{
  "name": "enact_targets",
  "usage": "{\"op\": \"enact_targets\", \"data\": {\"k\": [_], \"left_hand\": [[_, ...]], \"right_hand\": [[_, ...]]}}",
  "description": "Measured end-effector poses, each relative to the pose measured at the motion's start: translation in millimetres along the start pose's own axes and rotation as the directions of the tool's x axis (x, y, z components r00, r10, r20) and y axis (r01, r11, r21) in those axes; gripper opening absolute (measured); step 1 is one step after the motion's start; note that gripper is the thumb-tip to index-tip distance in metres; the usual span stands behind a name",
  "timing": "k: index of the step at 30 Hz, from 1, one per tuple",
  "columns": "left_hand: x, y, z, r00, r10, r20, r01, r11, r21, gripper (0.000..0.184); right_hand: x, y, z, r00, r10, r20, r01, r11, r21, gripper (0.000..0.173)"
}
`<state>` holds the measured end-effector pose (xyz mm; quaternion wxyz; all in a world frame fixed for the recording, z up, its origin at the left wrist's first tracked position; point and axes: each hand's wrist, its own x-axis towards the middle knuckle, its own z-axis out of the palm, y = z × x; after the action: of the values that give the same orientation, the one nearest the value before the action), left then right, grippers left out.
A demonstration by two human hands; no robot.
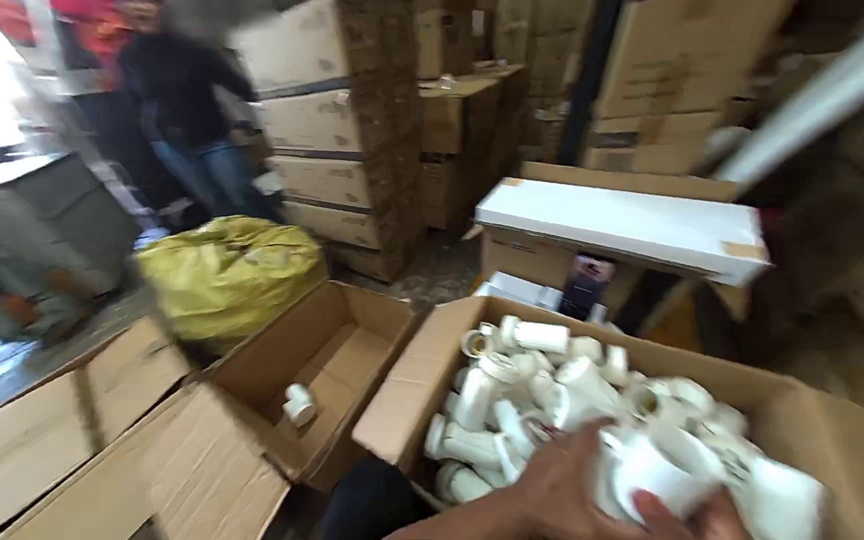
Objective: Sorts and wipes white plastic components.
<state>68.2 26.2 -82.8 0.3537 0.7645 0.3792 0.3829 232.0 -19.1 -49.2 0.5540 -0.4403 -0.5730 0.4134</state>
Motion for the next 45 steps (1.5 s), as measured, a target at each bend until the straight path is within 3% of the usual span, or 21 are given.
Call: {"op": "enact_targets", "data": {"k": [3, 5, 6, 8, 11, 14, 17, 20, 24, 26, 28, 30, 32, 35, 40, 43, 45], "left_hand": [[0.5, -3.8, -5.1, 1.000, -0.003, -0.020, -0.001, 0.981, -0.194, 0.097], [4.4, -1.1, -11.5, 0.995, -0.084, -0.061, 0.065, 0.961, -0.270, 0.099], [7.7, 1.1, -15.1, 0.984, -0.158, -0.076, 0.126, 0.938, -0.322, 0.101], [11.4, 0.7, -22.4, 0.969, -0.237, -0.064, 0.179, 0.860, -0.478, 0.100], [10.8, -11.5, -26.6, 0.988, -0.152, 0.038, 0.128, 0.637, -0.760, 0.084], [5.2, -19.4, -18.0, 0.991, -0.009, 0.135, 0.126, 0.423, -0.897, 0.078], [5.0, -14.6, -14.0, 0.977, 0.140, 0.159, 0.101, 0.355, -0.929, 0.060], [-0.3, -11.0, -18.0, 0.987, 0.112, 0.115, 0.078, 0.293, -0.953, 0.051], [4.2, -15.2, -33.6, 0.996, -0.084, 0.018, 0.043, 0.316, -0.948, 0.070], [11.9, -15.1, -43.6, 0.983, -0.163, -0.081, -0.022, 0.334, -0.942, 0.071], [17.8, -14.7, -54.3, 0.941, -0.253, -0.224, -0.107, 0.405, -0.908, 0.070], [24.0, -12.4, -65.9, 0.864, -0.355, -0.358, -0.130, 0.529, -0.839, 0.066], [26.9, -11.5, -76.9, 0.783, -0.459, -0.420, -0.056, 0.621, -0.782, 0.059], [29.2, -14.6, -87.9, 0.707, -0.558, -0.434, 0.012, 0.623, -0.782, 0.050], [30.7, -15.8, -90.0, 0.667, -0.598, -0.444, -0.002, 0.594, -0.804, 0.045], [29.2, -13.4, -86.5, 0.682, -0.554, -0.478, 0.015, 0.664, -0.748, 0.042], [26.6, -12.9, -84.0, 0.714, -0.502, -0.488, 0.047, 0.730, -0.681, 0.052]], "right_hand": [[1.6, 8.1, -5.0, 1.000, -0.014, 0.007, 0.015, 0.984, -0.176, 0.085], [9.2, 10.1, -11.2, 0.999, 0.019, 0.047, -0.013, 0.990, -0.142, 0.108], [14.6, 9.8, -17.8, 0.997, 0.018, 0.079, -0.012, 0.997, -0.081, 0.106], [23.1, 6.6, -31.2, 0.996, 0.054, 0.067, -0.055, 0.998, 0.010, 0.085], [30.6, -0.7, -42.9, 0.980, 0.173, -0.102, -0.174, 0.985, -0.005, 0.070], [33.9, -11.0, -36.9, 0.942, 0.279, -0.187, -0.245, 0.952, 0.186, 0.065], [37.5, -26.0, -22.6, 0.971, 0.214, -0.106, -0.174, 0.938, 0.298, 0.062], [37.8, -23.0, -25.9, 0.993, 0.114, -0.020, -0.107, 0.968, 0.229, 0.066], [41.9, -17.6, -47.2, 0.960, 0.236, -0.153, -0.219, 0.968, 0.118, 0.063], [49.8, -17.2, -59.3, 0.956, 0.210, -0.207, -0.211, 0.977, 0.017, 0.061], [52.4, -12.9, -66.5, 0.968, 0.149, -0.203, -0.177, 0.977, -0.123, 0.040], [50.5, -7.4, -68.1, 0.986, 0.112, -0.124, -0.147, 0.936, -0.321, 0.020], [45.1, -2.8, -66.5, 0.989, 0.147, 0.012, -0.116, 0.825, -0.553, 0.022], [37.9, 2.3, -58.0, 0.959, 0.217, 0.181, 0.007, 0.624, -0.782, 0.030], [30.1, 11.4, -43.7, 0.903, 0.292, 0.314, 0.122, 0.526, -0.842, 0.037], [30.3, 14.1, -37.8, 0.909, 0.260, 0.325, 0.165, 0.492, -0.855, 0.033], [35.3, 14.6, -40.0, 0.930, 0.247, 0.271, 0.134, 0.458, -0.879, 0.030]]}}
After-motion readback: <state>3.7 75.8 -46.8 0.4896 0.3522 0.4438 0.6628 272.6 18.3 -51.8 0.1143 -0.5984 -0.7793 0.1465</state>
